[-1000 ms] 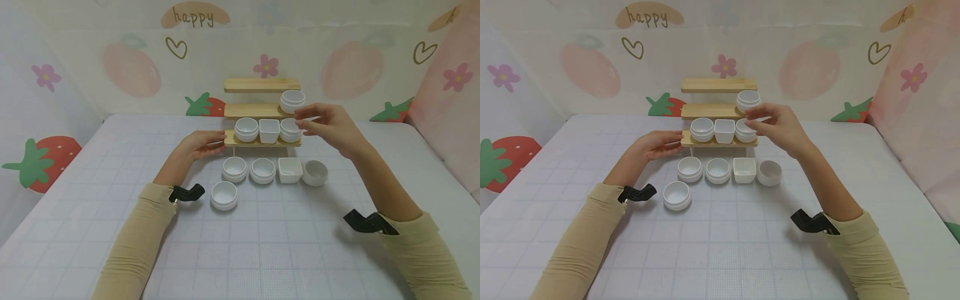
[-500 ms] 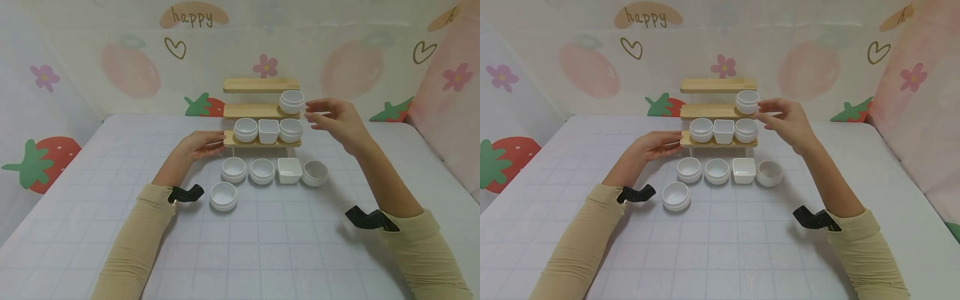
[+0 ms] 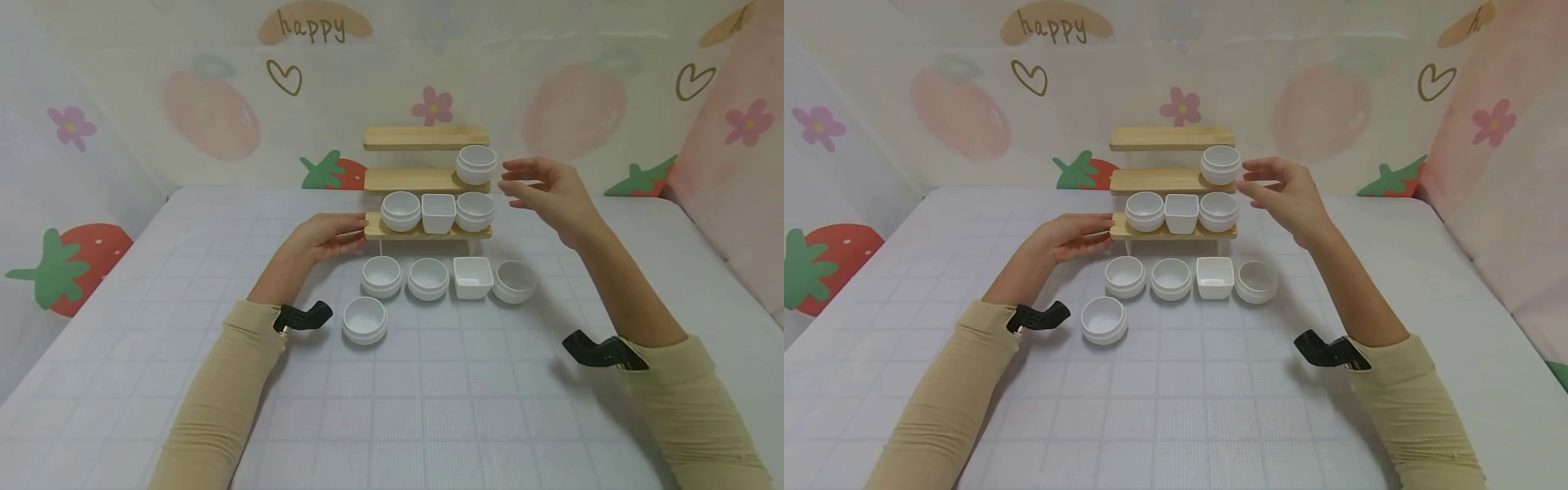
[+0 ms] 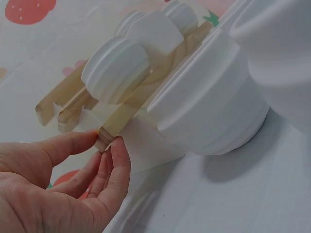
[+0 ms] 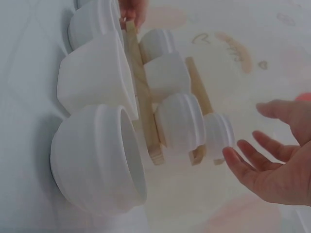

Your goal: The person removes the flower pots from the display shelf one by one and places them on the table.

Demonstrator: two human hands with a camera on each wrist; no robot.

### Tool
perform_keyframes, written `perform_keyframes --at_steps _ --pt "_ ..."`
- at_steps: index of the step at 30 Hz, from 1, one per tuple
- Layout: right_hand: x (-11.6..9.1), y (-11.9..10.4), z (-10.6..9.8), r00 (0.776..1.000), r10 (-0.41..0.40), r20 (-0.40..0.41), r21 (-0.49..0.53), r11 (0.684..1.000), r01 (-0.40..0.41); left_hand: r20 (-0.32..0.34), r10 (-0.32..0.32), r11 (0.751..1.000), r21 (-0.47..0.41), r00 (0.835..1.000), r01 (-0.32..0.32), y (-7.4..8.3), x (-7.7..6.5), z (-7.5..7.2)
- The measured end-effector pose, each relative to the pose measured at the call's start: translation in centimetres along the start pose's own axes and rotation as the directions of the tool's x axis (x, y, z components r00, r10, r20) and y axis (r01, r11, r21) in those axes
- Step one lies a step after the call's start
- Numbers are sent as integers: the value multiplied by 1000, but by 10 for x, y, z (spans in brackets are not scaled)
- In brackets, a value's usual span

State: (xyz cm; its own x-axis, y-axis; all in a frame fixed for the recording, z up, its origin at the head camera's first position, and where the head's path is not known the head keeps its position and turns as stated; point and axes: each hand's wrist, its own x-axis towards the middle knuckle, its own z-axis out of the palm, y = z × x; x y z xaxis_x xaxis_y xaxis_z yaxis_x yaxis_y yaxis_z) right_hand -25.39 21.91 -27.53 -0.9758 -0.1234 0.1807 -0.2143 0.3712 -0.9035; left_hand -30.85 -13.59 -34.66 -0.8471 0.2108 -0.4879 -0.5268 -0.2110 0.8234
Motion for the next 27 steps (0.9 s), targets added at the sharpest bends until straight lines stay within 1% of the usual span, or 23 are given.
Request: perform_keyframes --at_steps 7,12,18,27 --pt "10 0 1 998 63 21 -27 998 -62 2 -2 1000 1 1000 2 0 -1 0" --pt "19 1 1 997 78 28 -23 997 -77 1 -6 1000 0 1000 6 0 -1 1" --pt "28 -4 3 994 110 19 -42 993 -109 -1 -10 1000 -2 1000 10 1 -4 1" --pt "42 -5 7 987 161 6 -21 987 -161 -4 -14 1000 -17 1000 14 0 0 0"
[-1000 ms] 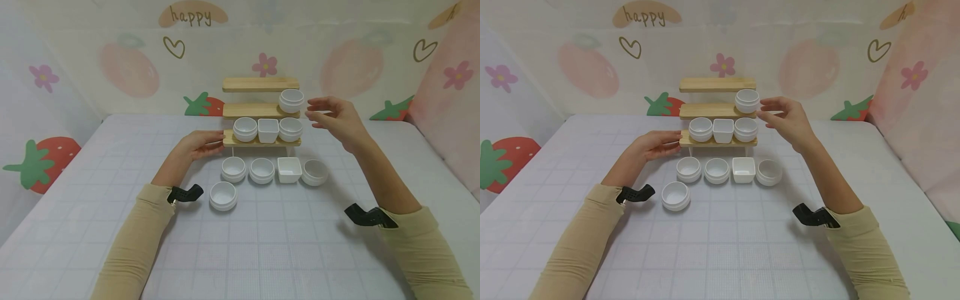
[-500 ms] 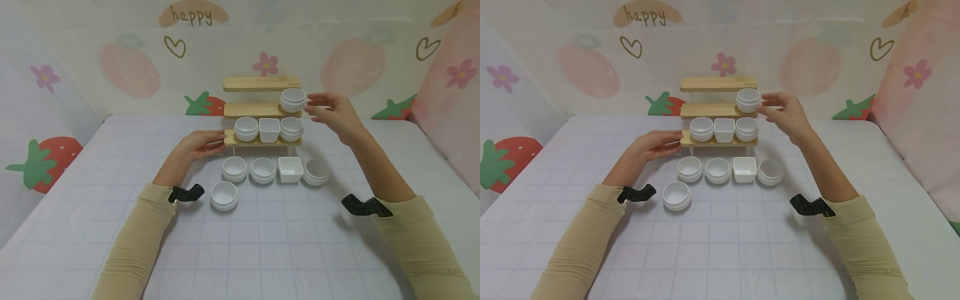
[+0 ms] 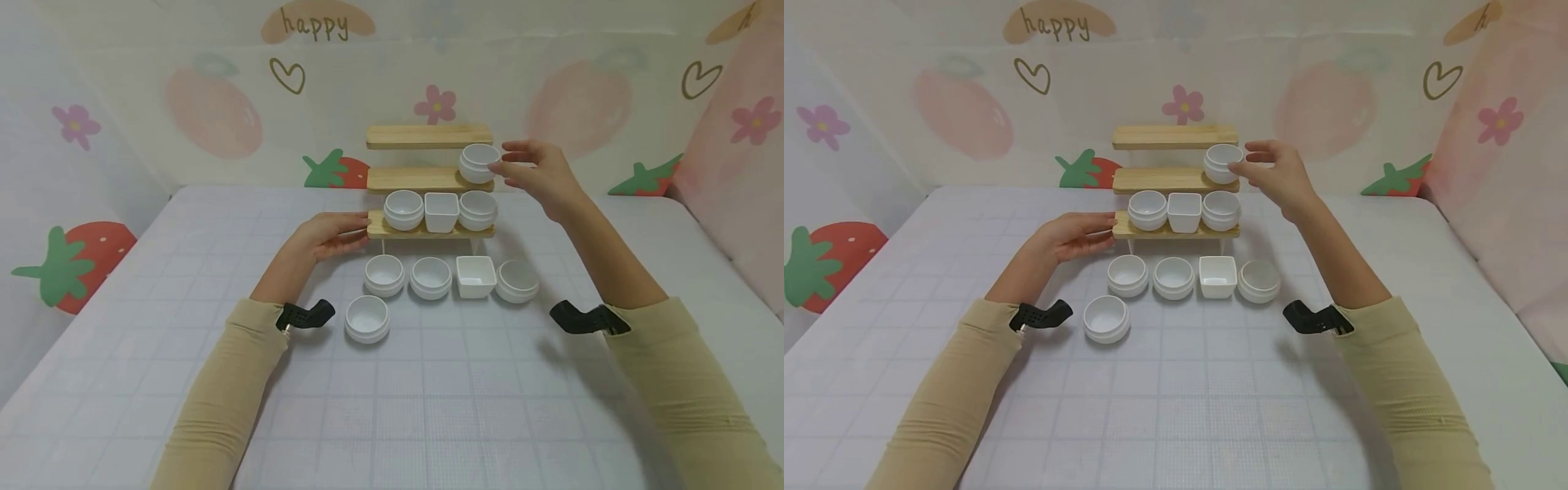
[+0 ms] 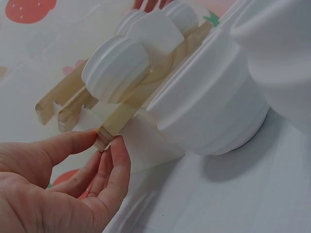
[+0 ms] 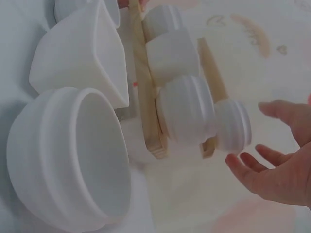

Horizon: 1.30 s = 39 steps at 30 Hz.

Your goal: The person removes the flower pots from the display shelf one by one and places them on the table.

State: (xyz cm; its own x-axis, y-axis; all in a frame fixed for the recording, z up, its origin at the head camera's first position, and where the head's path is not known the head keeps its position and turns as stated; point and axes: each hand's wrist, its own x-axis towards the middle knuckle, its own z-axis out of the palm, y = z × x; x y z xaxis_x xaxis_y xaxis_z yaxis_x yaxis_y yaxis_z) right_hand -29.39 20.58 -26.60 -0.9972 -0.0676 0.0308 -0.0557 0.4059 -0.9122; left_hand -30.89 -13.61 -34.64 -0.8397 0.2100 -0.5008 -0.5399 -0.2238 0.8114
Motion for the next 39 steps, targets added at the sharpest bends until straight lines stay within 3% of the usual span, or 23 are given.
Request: perform_keyframes --at_steps 17,39 --pt "18 -1 4 996 55 64 43 997 -58 -4 2 1000 -13 1000 -2 -1 2 -1" --pt "24 -4 13 998 36 45 29 999 -37 -7 -4 1000 -1 1000 4 0 1 0"
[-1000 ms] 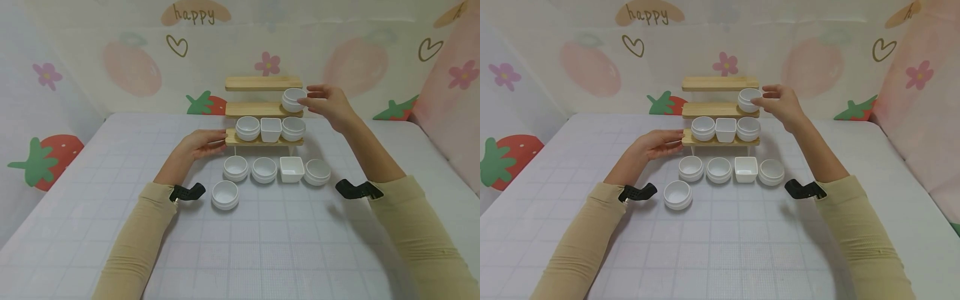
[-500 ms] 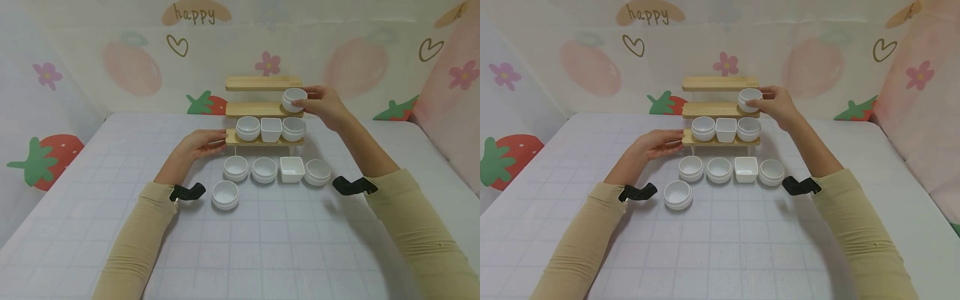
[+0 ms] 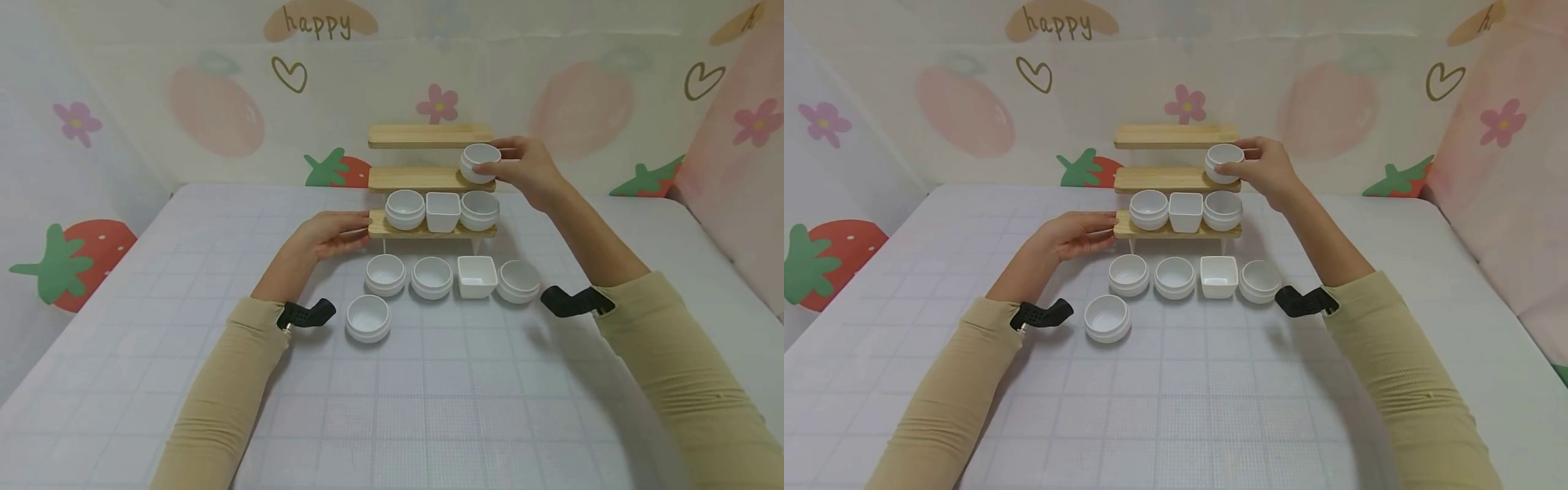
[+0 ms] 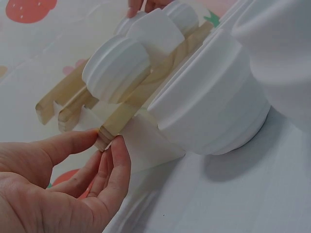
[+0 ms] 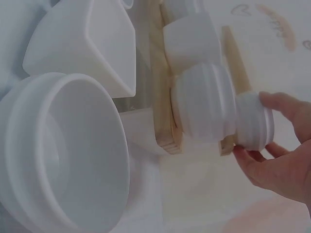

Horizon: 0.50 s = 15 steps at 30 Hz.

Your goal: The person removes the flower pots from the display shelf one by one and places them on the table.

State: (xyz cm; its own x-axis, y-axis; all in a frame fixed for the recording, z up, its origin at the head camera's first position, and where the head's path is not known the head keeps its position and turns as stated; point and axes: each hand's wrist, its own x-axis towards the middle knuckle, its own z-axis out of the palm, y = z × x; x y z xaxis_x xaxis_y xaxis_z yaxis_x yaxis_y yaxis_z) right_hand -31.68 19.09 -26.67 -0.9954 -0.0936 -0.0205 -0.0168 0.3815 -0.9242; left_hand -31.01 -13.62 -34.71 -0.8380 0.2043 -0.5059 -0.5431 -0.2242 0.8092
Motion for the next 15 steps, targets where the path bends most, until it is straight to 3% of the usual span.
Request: perform_keyframes --at_steps 15 --pt "-1 -2 0 999 34 6 -26 999 -34 2 0 1000 8 1000 0 0 1 0"
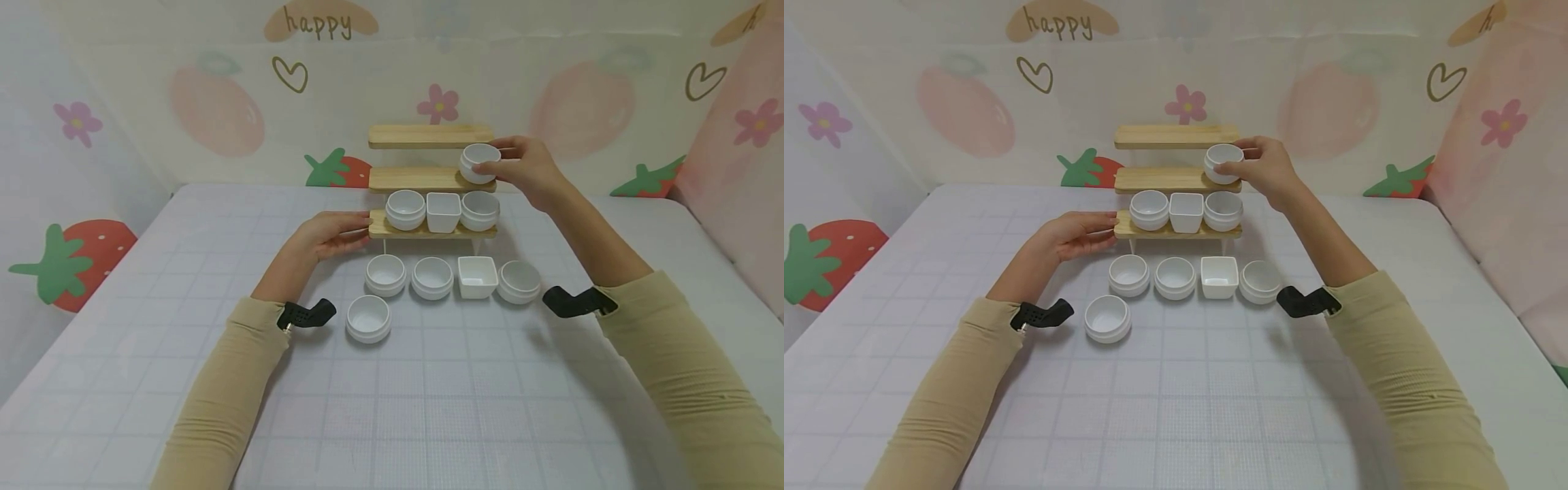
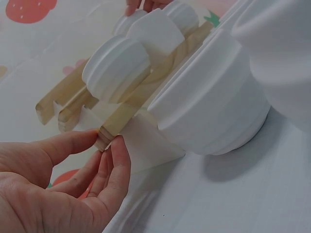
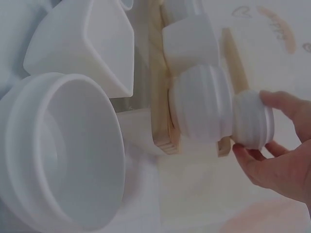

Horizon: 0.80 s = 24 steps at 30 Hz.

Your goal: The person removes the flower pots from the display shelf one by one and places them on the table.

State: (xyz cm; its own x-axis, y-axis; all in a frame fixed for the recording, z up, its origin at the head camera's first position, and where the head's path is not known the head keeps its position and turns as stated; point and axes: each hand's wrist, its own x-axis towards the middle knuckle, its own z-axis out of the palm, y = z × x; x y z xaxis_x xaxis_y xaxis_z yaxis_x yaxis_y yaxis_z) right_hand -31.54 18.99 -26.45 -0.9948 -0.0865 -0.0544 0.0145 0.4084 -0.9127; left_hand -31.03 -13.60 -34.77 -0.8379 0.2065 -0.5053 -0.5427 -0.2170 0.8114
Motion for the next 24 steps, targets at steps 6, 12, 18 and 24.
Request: perform_keyframes --at_steps 6,12,18,24 --pt "-1 -1 0 1000 -8 3 -2 1000 8 -3 3 1000 8 1000 -3 0 1 0" --pt "-3 0 0 1000 -20 6 4 1000 20 -1 8 1000 1 1000 -8 -1 2 0" --pt "-5 1 0 999 -33 15 -2 999 33 5 8 1000 0 1000 -8 -1 2 0" --pt "-9 0 3 998 -55 21 -1 998 55 7 8 1000 1 1000 -8 -1 1 0"
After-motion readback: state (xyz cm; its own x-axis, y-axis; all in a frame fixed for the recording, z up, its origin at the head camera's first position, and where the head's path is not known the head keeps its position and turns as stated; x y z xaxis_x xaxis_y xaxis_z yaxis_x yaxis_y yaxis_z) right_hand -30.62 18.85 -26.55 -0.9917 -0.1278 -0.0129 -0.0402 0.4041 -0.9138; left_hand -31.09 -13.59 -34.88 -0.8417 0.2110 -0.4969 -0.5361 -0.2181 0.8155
